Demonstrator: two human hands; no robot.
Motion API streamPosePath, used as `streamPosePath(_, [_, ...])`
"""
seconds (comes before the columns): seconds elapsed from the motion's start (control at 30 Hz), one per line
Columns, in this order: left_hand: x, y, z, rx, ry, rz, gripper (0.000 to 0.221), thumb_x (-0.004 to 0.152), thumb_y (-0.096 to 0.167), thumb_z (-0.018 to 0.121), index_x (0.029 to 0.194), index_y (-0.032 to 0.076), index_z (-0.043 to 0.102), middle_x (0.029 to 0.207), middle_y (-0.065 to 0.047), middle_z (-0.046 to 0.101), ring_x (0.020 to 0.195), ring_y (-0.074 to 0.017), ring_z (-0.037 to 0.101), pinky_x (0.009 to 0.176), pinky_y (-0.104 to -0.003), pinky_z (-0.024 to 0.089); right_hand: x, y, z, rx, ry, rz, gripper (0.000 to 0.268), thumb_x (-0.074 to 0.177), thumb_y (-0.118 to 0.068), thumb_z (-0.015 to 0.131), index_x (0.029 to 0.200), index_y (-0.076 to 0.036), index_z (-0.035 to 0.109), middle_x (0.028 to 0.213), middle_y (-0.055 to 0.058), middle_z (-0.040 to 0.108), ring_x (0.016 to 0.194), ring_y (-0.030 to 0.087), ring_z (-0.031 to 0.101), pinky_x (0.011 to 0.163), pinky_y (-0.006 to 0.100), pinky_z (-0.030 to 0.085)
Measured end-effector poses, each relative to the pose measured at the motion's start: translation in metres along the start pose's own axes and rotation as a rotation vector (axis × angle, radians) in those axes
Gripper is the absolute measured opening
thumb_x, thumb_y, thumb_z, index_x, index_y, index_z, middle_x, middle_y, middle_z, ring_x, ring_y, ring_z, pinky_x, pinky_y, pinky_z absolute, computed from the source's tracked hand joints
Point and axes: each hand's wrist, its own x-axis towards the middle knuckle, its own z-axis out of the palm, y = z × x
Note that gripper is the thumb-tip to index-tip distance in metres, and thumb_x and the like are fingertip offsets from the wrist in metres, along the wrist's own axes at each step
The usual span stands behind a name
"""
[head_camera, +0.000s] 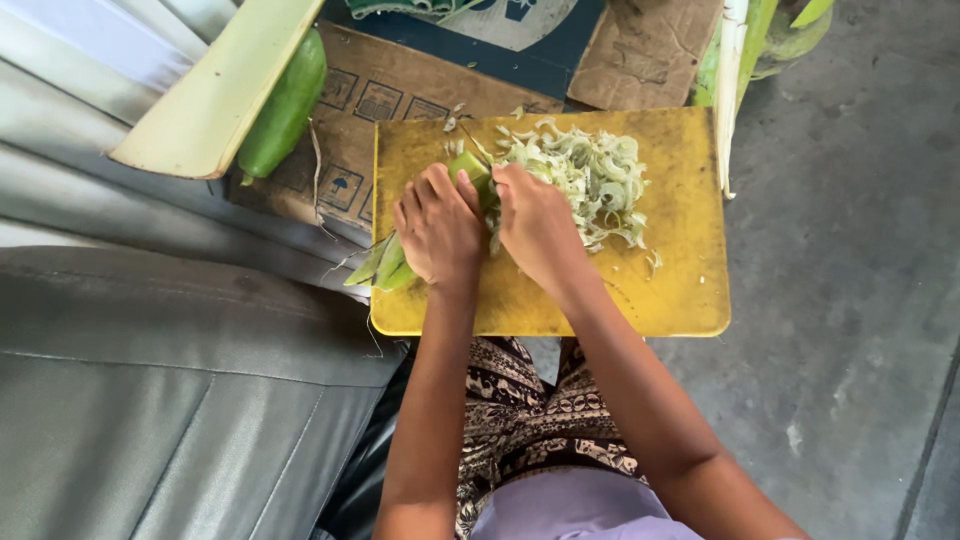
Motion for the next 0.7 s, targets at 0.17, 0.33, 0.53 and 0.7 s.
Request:
streamPosePath(0.17, [0.001, -0.003, 0.003, 0.037, -0.013, 0.033, 0.023, 0.108, 0.032, 0.049, 0.1, 0.011, 0.055, 0.093, -0.008, 0.067, 0.092, -0.0269, 0.068, 0.086, -0.041, 0.051, -0.031, -0.005, -0.02, 0.019, -0.055, 0.055, 0.019, 0.102, 0.0, 0.058, 0.12, 0.003, 0.065, 0.092, 0.022, 0.074, 0.068, 0.032, 0.071, 0.062, 0.041, 0.056])
streamPosePath(0.33, [0.0, -0.005, 0.002, 0.039, -0.014, 0.043, 0.021, 0.108, 0.031, 0.05, 0.1, 0.011, 0.054, 0.091, -0.008, 0.067, 0.091, -0.0269, 0.068, 0.087, -0.041, 0.051, -0.059, -0.006, -0.038, -0.019, -0.092, 0.054, 0.035, 0.091, 0.004, 0.054, 0.125, 0.003, 0.063, 0.093, 0.02, 0.073, 0.077, 0.031, 0.072, 0.068, 0.041, 0.057])
streamPosePath(0.53, [-0.002, -0.003, -0.001, 0.033, 0.068, 0.082, 0.022, 0.106, 0.031, 0.049, 0.1, 0.011, 0.054, 0.092, -0.008, 0.067, 0.093, -0.0268, 0.068, 0.088, -0.042, 0.051, -0.033, 0.001, -0.006, -0.088, 0.002, 0.056, 0.021, 0.102, -0.001, 0.057, 0.122, 0.003, 0.063, 0.102, 0.024, 0.073, 0.088, 0.042, 0.07, 0.077, 0.047, 0.056])
streamPosePath(0.7, [0.004, -0.005, 0.001, 0.071, 0.024, 0.046, 0.023, 0.106, 0.032, 0.051, 0.096, 0.012, 0.055, 0.085, -0.006, 0.068, 0.084, -0.0251, 0.069, 0.078, -0.039, 0.052, -0.028, -0.006, -0.021, -0.004, -0.116, 0.163, 0.024, 0.103, -0.006, 0.053, 0.125, 0.002, 0.06, 0.102, 0.024, 0.073, 0.088, 0.039, 0.073, 0.077, 0.045, 0.057])
